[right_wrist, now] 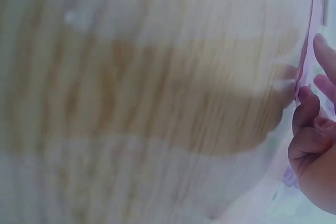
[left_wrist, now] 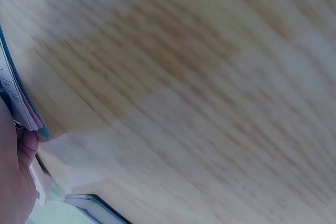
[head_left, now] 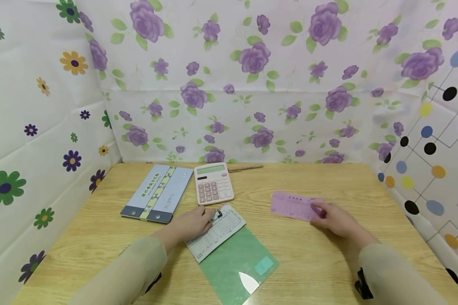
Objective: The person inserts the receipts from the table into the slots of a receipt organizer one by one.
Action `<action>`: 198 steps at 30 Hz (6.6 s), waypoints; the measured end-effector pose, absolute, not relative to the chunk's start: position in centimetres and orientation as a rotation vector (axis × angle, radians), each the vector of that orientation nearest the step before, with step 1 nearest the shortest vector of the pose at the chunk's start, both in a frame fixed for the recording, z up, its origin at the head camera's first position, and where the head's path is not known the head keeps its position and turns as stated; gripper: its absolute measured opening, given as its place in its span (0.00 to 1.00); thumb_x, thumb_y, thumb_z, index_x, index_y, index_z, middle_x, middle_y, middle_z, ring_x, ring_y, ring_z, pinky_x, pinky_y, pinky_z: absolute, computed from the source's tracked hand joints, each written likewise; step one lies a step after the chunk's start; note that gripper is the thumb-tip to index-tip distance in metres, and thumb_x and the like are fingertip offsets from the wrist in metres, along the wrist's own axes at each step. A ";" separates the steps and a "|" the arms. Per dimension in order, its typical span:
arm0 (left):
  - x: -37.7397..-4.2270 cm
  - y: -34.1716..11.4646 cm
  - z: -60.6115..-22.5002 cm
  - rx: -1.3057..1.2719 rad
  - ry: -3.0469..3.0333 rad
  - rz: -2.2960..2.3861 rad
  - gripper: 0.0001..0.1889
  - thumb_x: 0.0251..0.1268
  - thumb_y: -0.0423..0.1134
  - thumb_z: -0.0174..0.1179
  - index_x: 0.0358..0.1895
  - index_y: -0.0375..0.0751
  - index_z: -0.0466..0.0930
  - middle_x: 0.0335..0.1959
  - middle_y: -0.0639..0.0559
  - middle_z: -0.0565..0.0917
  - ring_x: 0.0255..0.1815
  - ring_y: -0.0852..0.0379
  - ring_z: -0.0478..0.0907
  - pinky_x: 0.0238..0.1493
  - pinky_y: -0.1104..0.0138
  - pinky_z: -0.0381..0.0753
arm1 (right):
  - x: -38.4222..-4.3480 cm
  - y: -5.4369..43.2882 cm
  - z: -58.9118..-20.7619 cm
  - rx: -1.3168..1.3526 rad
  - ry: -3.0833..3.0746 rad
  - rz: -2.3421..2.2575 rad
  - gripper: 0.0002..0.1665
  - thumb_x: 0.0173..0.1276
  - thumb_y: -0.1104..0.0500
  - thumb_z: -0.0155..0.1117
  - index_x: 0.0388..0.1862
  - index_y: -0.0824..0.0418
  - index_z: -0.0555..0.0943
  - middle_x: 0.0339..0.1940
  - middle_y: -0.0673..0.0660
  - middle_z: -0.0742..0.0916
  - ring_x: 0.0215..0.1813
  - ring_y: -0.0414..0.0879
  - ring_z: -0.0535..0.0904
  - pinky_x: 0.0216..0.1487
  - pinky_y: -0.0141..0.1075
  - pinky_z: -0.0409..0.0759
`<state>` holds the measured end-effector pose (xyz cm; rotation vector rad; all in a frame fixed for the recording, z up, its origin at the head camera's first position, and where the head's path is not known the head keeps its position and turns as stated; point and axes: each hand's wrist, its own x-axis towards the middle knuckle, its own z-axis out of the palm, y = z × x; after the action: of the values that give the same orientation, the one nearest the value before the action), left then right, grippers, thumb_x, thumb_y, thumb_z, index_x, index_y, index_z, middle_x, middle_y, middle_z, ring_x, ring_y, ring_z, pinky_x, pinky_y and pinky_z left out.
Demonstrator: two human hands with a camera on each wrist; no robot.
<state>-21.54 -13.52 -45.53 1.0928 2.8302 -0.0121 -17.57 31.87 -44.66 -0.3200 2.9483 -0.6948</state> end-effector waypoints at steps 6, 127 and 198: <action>-21.5 -13.5 -45.5 1.093 2.827 -0.011 0.21 0.74 0.49 0.44 0.65 0.48 0.63 0.32 0.53 0.66 0.24 0.61 0.65 0.24 0.68 0.67 | -17.3 31.6 -44.2 -0.335 2.870 -0.836 0.37 0.62 0.51 0.66 0.65 0.67 0.68 0.31 0.55 0.77 0.31 0.46 0.69 0.33 0.39 0.68; -21.7 -13.8 -45.6 1.090 2.824 0.060 0.22 0.73 0.49 0.44 0.66 0.48 0.63 0.33 0.53 0.66 0.26 0.60 0.65 0.27 0.67 0.67 | -19.8 22.3 -42.1 -0.364 2.480 -1.296 0.18 0.64 0.51 0.65 0.53 0.52 0.79 0.43 0.56 0.78 0.40 0.48 0.73 0.40 0.40 0.76; -21.6 -13.2 -44.6 1.063 2.804 0.053 0.16 0.73 0.45 0.45 0.57 0.42 0.69 0.33 0.52 0.69 0.29 0.61 0.69 0.31 0.64 0.74 | -19.1 7.1 -45.0 -0.320 2.905 -0.614 0.33 0.56 0.37 0.66 0.61 0.44 0.75 0.50 0.60 0.78 0.38 0.52 0.76 0.32 0.47 0.73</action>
<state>-21.60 -13.20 -44.56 1.0630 2.8044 0.0526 -19.09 7.12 -45.04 -0.3197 2.9054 -0.6137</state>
